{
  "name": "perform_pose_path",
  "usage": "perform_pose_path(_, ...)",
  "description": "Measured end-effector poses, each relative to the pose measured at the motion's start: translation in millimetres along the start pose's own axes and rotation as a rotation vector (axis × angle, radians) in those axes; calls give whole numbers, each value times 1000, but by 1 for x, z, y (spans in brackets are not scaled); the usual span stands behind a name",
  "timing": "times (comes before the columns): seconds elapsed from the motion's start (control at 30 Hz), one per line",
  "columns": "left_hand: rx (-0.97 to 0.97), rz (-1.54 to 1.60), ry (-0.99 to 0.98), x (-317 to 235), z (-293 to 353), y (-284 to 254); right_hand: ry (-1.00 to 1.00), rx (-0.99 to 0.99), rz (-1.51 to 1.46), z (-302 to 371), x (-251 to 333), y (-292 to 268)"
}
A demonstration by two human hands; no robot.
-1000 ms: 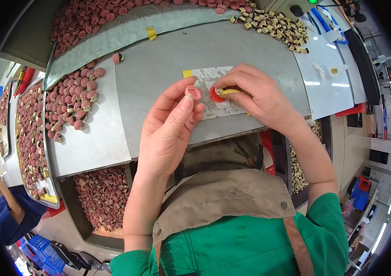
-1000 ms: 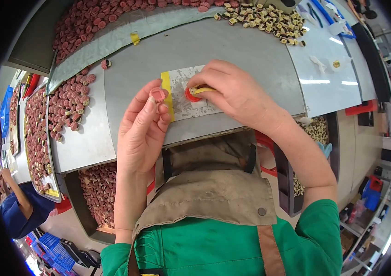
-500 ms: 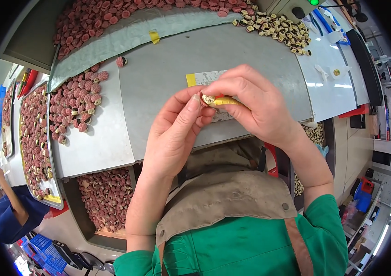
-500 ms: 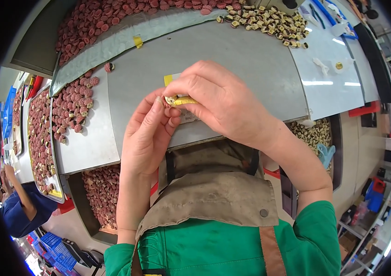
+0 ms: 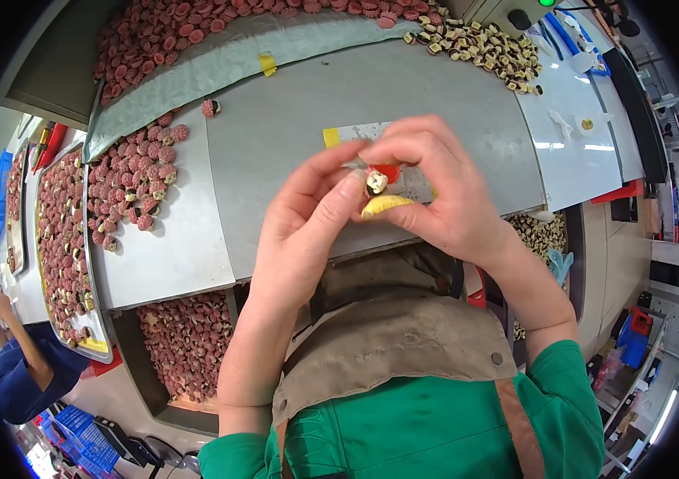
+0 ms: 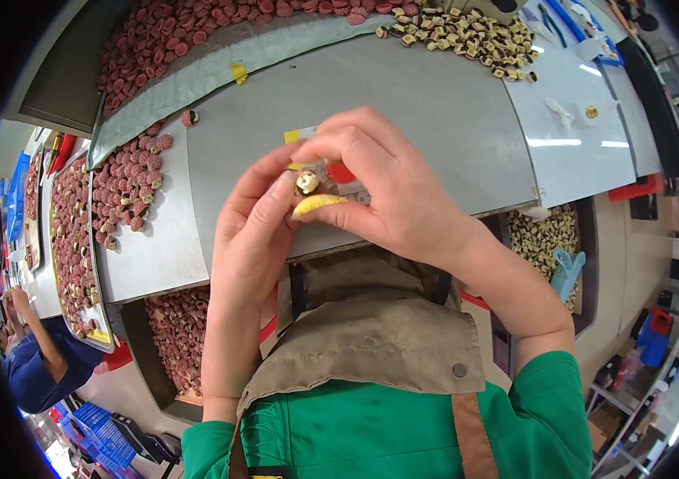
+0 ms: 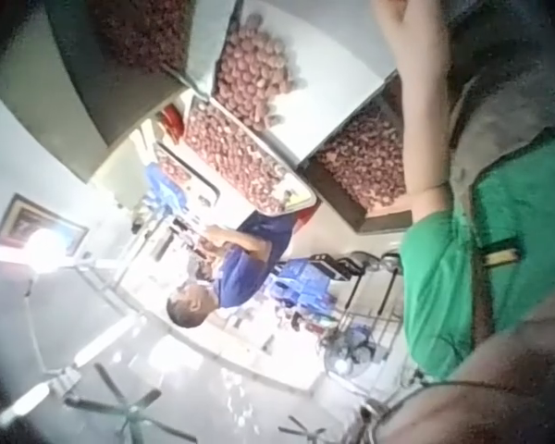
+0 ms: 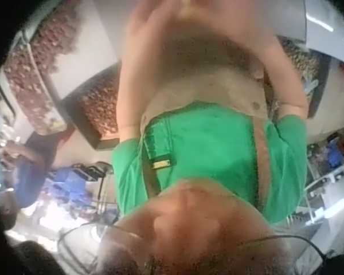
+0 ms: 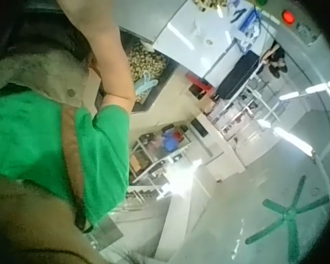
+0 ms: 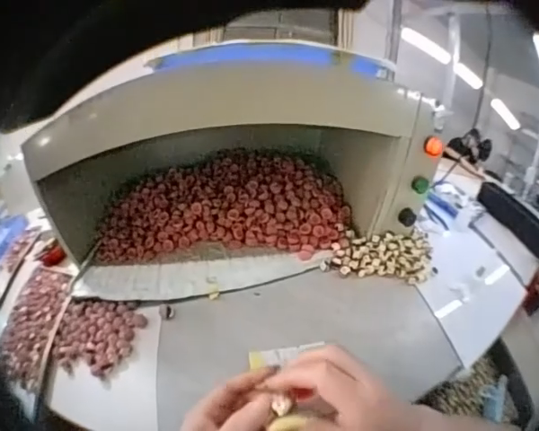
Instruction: The person assembles toy figurines by picking up components, applying adhesive to them, joining the pieces together by hand, and placing the completed figurines onto a tray.
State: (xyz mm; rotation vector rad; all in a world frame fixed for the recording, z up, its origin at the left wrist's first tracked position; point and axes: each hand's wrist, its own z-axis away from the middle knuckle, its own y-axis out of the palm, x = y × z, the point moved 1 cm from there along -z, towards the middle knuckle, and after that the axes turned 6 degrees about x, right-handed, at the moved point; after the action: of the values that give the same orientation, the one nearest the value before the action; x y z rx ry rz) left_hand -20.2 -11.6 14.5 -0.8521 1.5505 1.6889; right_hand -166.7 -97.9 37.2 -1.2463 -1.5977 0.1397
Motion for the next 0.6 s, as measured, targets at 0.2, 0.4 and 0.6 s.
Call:
perform_pose_path(0.2, -124, -15, 46, 1, 1, 18, 87, 98, -156, 2, -9, -1)
perform_pose_path(0.4, -74, -269, 141, 12, -2, 16, 4, 109, -74, -2, -15, -2)
perform_pose_path(0.6, -136, -402, 143, -1, 6, 12, -61, 112, 24, -7, -12, -7)
